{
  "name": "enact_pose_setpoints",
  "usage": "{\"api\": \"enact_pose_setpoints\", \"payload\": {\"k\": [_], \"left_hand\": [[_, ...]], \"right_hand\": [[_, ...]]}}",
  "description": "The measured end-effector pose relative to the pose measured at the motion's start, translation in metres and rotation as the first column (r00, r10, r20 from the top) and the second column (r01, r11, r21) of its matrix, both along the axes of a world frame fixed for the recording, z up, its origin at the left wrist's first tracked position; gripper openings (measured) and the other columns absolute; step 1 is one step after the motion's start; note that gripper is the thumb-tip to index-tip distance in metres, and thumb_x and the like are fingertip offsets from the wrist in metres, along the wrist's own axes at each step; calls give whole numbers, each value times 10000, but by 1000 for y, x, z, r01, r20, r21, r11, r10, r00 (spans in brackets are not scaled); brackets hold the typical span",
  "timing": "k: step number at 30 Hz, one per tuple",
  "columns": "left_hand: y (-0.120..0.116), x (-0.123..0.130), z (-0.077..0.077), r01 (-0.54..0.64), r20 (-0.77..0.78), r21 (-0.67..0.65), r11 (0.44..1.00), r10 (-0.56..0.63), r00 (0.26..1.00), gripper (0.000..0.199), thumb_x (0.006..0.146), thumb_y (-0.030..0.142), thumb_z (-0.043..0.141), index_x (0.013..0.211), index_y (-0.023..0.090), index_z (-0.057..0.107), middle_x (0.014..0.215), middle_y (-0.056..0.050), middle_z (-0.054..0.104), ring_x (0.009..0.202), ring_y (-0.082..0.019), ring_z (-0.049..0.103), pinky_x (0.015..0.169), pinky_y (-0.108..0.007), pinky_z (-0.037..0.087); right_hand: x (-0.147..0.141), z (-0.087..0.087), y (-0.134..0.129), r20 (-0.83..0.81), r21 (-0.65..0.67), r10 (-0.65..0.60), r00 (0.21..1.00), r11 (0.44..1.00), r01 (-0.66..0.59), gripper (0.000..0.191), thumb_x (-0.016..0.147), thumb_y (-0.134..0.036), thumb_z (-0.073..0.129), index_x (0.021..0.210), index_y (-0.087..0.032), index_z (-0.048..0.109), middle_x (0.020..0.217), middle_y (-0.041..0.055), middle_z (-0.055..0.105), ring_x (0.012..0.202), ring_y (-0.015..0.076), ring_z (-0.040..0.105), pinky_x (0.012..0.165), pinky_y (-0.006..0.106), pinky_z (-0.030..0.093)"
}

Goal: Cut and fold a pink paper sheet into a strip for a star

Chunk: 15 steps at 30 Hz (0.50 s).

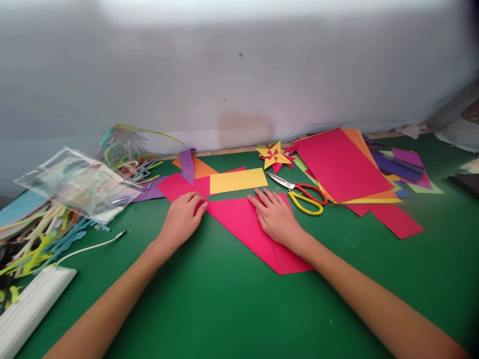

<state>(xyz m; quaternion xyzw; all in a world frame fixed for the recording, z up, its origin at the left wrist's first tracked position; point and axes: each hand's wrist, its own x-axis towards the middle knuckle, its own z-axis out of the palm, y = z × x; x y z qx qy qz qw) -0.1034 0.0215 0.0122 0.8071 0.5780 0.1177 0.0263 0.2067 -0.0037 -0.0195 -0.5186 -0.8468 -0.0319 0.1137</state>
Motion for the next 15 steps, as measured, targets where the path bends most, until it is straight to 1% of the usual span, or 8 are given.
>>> {"api": "enact_pose_setpoints", "payload": {"k": [3, 5, 7, 9, 12, 15], "left_hand": [[10, 6, 4, -87, -121, -2, 996, 86, 989, 402, 1071, 478, 414, 1064, 183, 687, 1165, -158, 684, 1106, -353, 638, 933, -487, 507], [16, 10, 7, -102, -184, 0, 995, 100, 978, 403, 1063, 490, 415, 1006, 179, 665, 1120, -170, 673, 1085, -366, 633, 871, -466, 500], [21, 12, 10, -101, -179, -20, 995, 95, 979, 396, 1062, 495, 411, 953, 184, 631, 1088, -168, 674, 1062, -362, 635, 816, -432, 481], [25, 13, 13, -112, -112, -70, 991, 104, 988, 390, 1061, 511, 406, 919, 197, 591, 1012, -141, 686, 982, -338, 648, 761, -397, 450], [31, 12, 16, -140, 51, -187, 972, 152, 987, 371, 1043, 542, 426, 921, 216, 555, 886, -82, 695, 833, -283, 653, 704, -350, 408], [36, 9, 16, -115, 230, -251, 961, 174, 958, 351, 1011, 547, 474, 956, 217, 581, 898, -59, 720, 840, -256, 664, 729, -326, 426]], "right_hand": [[0, -1, 0, -5, 7, -1, 1000, 1000, 1, 523, 1090, -232, 380, 1596, -197, 511, 1663, 145, 473, 1520, 348, 430, 1247, 524, 337], [0, -1, 0, -7, 11, -2, 1000, 1000, 2, 519, 1091, -238, 383, 1592, -200, 514, 1662, 138, 475, 1519, 346, 430, 1249, 521, 333], [0, -2, 0, -6, 10, -2, 1000, 1000, 2, 520, 1091, -236, 382, 1592, -200, 513, 1665, 137, 471, 1520, 347, 429, 1250, 519, 332], [1, -2, 1, -3, 5, -2, 1000, 1000, 2, 524, 1087, -231, 387, 1596, -197, 508, 1668, 141, 466, 1522, 354, 427, 1251, 520, 329], [1, -3, 1, -1, -4, -3, 1000, 1000, 3, 530, 1082, -232, 402, 1601, -197, 502, 1669, 145, 464, 1523, 356, 426, 1252, 526, 326], [1, -3, 2, -4, -5, -4, 1000, 1000, 4, 528, 1085, -236, 395, 1600, -202, 504, 1668, 143, 466, 1521, 350, 431, 1252, 530, 327]]}}
